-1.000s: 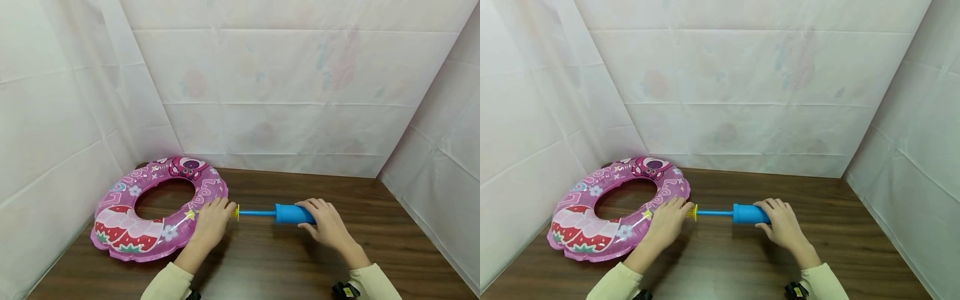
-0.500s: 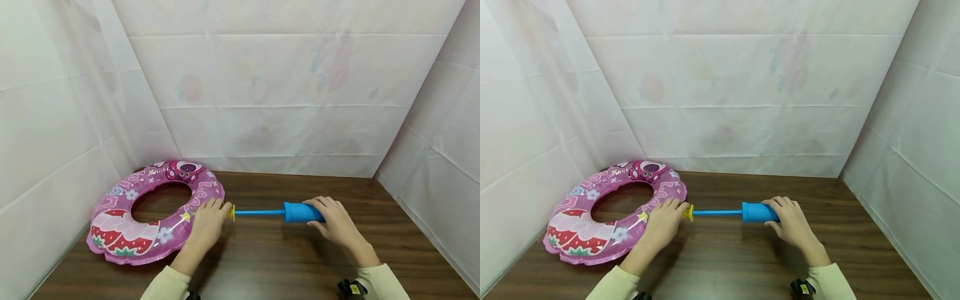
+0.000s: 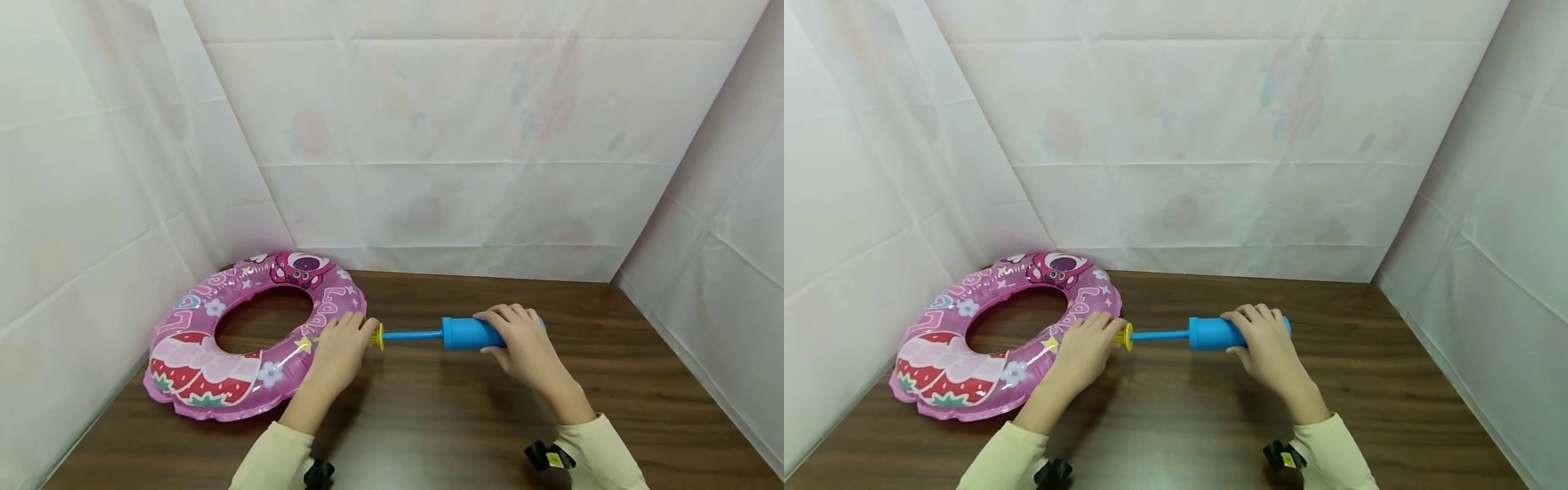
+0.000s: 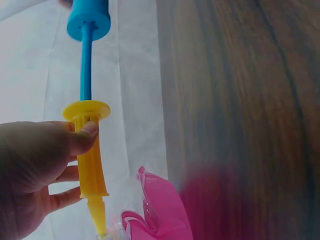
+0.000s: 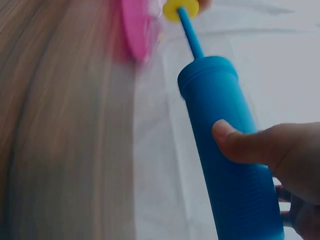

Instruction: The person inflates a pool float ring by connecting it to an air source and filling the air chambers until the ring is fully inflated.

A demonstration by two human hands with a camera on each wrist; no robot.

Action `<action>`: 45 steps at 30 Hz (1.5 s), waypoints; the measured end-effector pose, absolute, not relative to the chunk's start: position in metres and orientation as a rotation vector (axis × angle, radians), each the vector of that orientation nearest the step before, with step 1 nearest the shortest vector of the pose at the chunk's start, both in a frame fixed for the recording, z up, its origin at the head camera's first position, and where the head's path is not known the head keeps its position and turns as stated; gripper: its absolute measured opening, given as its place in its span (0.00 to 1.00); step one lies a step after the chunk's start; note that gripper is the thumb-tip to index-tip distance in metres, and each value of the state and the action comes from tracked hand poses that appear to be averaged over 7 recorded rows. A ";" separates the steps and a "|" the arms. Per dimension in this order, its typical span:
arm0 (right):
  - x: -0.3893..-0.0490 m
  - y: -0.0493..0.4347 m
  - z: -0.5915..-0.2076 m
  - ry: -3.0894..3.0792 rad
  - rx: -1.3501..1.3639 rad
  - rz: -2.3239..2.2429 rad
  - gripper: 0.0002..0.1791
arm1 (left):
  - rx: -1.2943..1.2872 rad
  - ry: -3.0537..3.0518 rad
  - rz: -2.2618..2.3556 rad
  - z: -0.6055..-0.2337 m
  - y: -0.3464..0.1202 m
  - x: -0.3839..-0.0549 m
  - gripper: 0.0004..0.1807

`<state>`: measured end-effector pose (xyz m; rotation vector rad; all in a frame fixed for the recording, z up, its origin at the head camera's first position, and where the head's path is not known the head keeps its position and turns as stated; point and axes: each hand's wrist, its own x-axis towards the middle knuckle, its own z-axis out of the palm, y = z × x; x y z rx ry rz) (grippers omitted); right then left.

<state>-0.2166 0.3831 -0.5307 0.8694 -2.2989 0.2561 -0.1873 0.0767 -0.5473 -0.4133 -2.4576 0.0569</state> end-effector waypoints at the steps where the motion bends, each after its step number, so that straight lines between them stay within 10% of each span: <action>1: -0.215 0.378 -0.528 -2.298 0.868 0.254 0.32 | -0.417 -2.443 0.048 -0.546 0.077 -0.188 0.27; 20: -0.206 0.301 -0.535 -2.276 0.898 0.273 0.30 | -0.377 -2.438 0.034 -0.553 0.082 -0.184 0.26; 45: -0.202 0.320 -0.553 -2.488 0.926 0.347 0.28 | -0.527 -2.402 -0.106 -0.558 0.065 -0.181 0.16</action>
